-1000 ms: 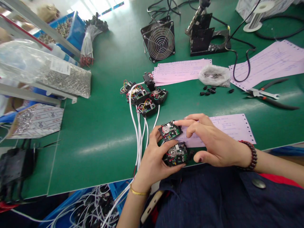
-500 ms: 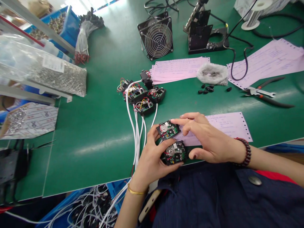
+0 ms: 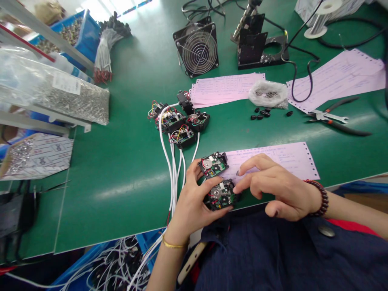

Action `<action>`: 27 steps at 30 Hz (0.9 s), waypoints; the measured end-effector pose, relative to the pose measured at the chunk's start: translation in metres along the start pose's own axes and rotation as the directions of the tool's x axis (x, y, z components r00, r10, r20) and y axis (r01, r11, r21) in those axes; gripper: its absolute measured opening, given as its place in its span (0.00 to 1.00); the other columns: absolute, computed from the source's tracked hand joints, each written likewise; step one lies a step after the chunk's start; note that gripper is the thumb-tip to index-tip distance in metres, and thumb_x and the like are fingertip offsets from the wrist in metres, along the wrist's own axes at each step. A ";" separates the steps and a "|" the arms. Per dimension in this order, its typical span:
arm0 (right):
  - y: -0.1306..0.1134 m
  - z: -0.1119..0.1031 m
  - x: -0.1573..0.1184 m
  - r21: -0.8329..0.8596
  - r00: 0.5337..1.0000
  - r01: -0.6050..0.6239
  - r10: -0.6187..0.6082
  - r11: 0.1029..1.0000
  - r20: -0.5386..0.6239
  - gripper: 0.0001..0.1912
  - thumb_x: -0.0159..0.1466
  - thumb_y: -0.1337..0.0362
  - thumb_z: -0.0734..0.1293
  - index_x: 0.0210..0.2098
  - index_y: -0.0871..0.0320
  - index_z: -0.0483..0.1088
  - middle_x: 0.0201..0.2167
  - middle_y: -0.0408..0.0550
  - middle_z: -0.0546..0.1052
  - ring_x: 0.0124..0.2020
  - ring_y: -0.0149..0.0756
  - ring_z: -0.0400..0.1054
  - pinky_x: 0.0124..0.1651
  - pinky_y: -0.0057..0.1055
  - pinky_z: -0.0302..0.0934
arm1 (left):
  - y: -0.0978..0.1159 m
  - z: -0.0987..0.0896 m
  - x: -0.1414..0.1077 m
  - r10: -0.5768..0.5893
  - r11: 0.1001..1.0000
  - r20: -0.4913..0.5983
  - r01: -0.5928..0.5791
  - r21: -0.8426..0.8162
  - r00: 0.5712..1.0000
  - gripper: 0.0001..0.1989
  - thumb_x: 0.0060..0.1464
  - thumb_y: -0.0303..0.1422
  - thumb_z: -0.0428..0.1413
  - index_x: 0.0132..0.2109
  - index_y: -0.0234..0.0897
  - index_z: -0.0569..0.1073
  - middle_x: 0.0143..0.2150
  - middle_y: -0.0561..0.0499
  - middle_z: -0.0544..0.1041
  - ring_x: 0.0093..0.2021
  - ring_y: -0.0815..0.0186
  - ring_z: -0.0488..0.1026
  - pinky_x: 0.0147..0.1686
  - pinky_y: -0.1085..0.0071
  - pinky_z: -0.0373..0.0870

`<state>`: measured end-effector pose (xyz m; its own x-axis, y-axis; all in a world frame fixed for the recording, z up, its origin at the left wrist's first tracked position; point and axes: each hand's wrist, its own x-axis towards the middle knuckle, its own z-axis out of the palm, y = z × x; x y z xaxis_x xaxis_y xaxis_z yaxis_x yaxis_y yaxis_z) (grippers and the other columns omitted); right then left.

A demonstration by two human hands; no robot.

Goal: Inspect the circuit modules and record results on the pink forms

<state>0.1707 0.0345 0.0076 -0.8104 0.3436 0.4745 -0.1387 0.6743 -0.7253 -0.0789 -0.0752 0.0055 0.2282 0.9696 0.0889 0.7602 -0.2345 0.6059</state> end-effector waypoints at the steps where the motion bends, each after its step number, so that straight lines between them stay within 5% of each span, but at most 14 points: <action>1: 0.001 0.001 0.000 -0.001 1.000 -0.004 0.004 1.000 0.005 0.24 0.76 0.44 0.51 0.35 0.54 0.63 0.45 0.50 0.82 0.52 0.45 0.68 0.56 0.44 0.59 | 0.000 0.000 0.000 -0.001 1.000 0.001 0.001 0.002 1.000 0.30 0.49 0.36 0.71 0.58 0.42 0.71 0.73 0.39 0.44 0.71 0.42 0.61 0.69 0.42 0.62; 8: 0.002 -0.001 -0.003 0.040 0.990 -0.092 0.096 0.995 -0.106 0.26 0.76 0.42 0.51 0.33 0.53 0.63 0.45 0.51 0.82 0.50 0.45 0.69 0.54 0.46 0.62 | -0.002 0.000 -0.001 -0.005 1.000 -0.003 0.005 0.022 1.000 0.29 0.50 0.36 0.70 0.58 0.44 0.72 0.73 0.41 0.45 0.72 0.41 0.57 0.69 0.40 0.62; 14: 0.016 -0.026 -0.015 0.000 0.826 -0.264 0.227 0.964 -0.516 0.25 0.77 0.47 0.50 0.30 0.52 0.64 0.35 0.50 0.82 0.43 0.46 0.70 0.54 0.50 0.61 | -0.007 -0.001 0.000 0.025 0.999 -0.020 -0.024 0.041 0.999 0.26 0.52 0.35 0.69 0.57 0.43 0.72 0.74 0.41 0.46 0.72 0.40 0.57 0.67 0.39 0.65; 22: 0.028 -0.023 -0.025 -0.165 0.907 -0.321 0.253 0.932 -0.336 0.30 0.76 0.44 0.48 0.36 0.54 0.72 0.36 0.50 0.81 0.46 0.46 0.70 0.52 0.47 0.59 | -0.010 0.000 -0.002 0.043 0.997 -0.031 -0.041 0.066 0.999 0.23 0.54 0.36 0.67 0.56 0.43 0.73 0.74 0.41 0.47 0.71 0.41 0.60 0.66 0.39 0.66; 27: 0.028 -0.023 -0.025 -0.171 0.917 -0.322 0.261 0.931 -0.302 0.30 0.77 0.44 0.47 0.35 0.54 0.70 0.36 0.48 0.82 0.45 0.45 0.70 0.50 0.45 0.57 | -0.011 0.000 -0.001 0.045 0.996 -0.035 -0.042 0.074 0.998 0.22 0.55 0.36 0.66 0.56 0.42 0.73 0.74 0.41 0.46 0.71 0.43 0.61 0.67 0.40 0.65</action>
<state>0.2002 0.0599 -0.0129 -0.6075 0.6887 0.3959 0.2288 0.6290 -0.7430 -0.0876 -0.0738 -0.0018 0.2404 0.9600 0.1435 0.7927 -0.2795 0.5418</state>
